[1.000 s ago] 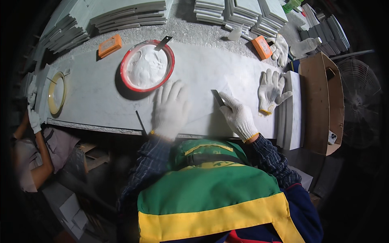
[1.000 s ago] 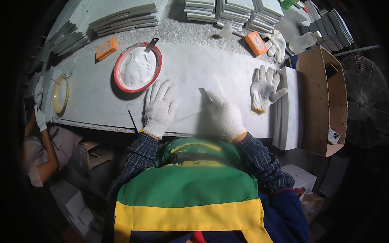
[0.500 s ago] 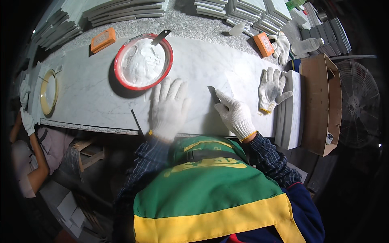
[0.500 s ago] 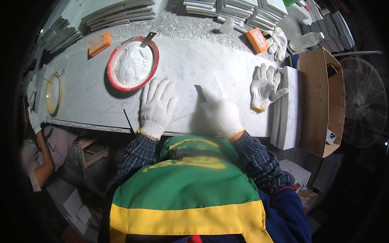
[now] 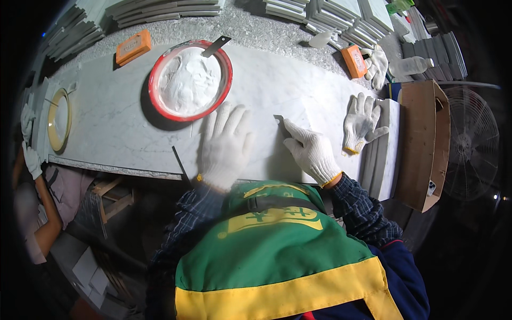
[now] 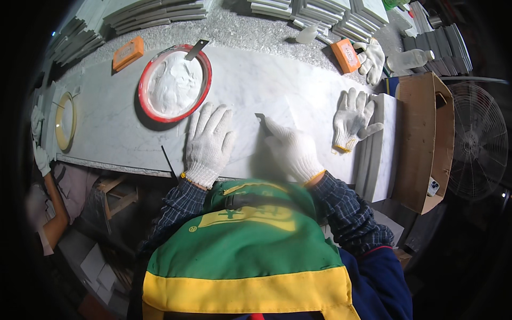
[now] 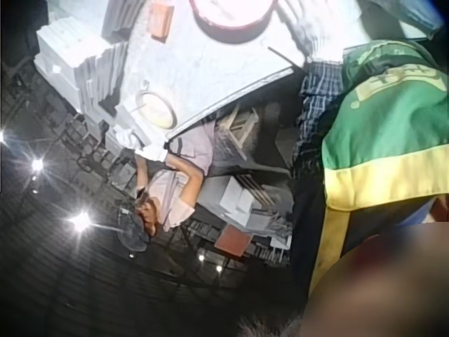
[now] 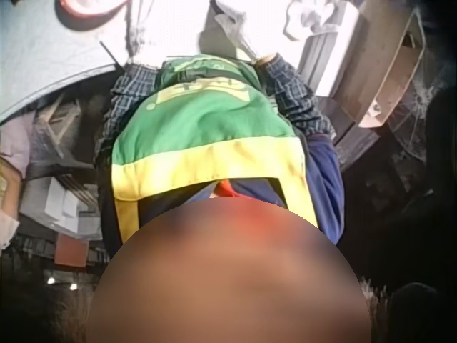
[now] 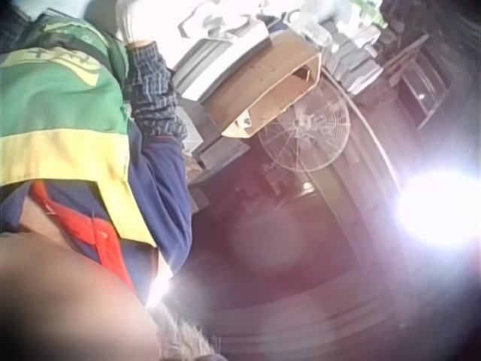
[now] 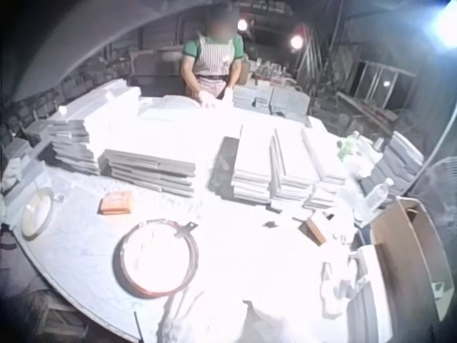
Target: The person applies a white compound to the edges of rectangular tiles using a small metal tool, then smooths and wipes the edges with a cloth and an orange block. The person repeats this process on multiple tiles, handling them one at a time and placing finished pieces aside.
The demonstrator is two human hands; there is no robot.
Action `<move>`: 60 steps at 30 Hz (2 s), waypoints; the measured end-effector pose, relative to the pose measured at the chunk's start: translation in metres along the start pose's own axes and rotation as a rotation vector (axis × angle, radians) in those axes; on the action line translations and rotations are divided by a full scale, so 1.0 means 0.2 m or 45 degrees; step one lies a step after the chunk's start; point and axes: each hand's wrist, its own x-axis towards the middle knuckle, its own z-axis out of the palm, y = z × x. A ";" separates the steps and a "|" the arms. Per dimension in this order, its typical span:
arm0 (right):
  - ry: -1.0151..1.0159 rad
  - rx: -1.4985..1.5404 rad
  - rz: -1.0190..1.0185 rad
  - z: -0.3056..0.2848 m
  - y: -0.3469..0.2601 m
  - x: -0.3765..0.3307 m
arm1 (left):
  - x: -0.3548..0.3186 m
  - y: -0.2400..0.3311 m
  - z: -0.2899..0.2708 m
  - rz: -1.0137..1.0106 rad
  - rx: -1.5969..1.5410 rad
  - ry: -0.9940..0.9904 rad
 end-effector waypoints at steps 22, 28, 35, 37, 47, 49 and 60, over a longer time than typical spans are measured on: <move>0.035 0.040 -0.091 0.02 0.06 0.03 | 0.00 0.01 0.01 -0.002 -0.023 0.030; -0.057 -0.059 -0.098 0.00 0.07 0.05 | -0.01 0.01 0.02 0.001 -0.026 0.059; -0.169 -0.029 0.086 -0.01 0.01 0.07 | 0.00 0.01 0.01 -0.028 -0.031 0.033; -0.169 0.027 0.013 -0.02 -0.01 0.07 | 0.00 0.02 0.01 0.004 0.029 0.095; -0.201 -0.049 0.055 -0.03 -0.05 0.08 | 0.01 0.02 0.02 0.057 0.062 0.166; -0.178 0.214 0.057 -0.03 -0.01 0.06 | 0.00 0.01 0.03 0.039 0.037 0.152; 0.441 0.808 0.309 -0.22 0.20 -0.18 | 0.06 0.24 0.09 0.444 0.155 -0.458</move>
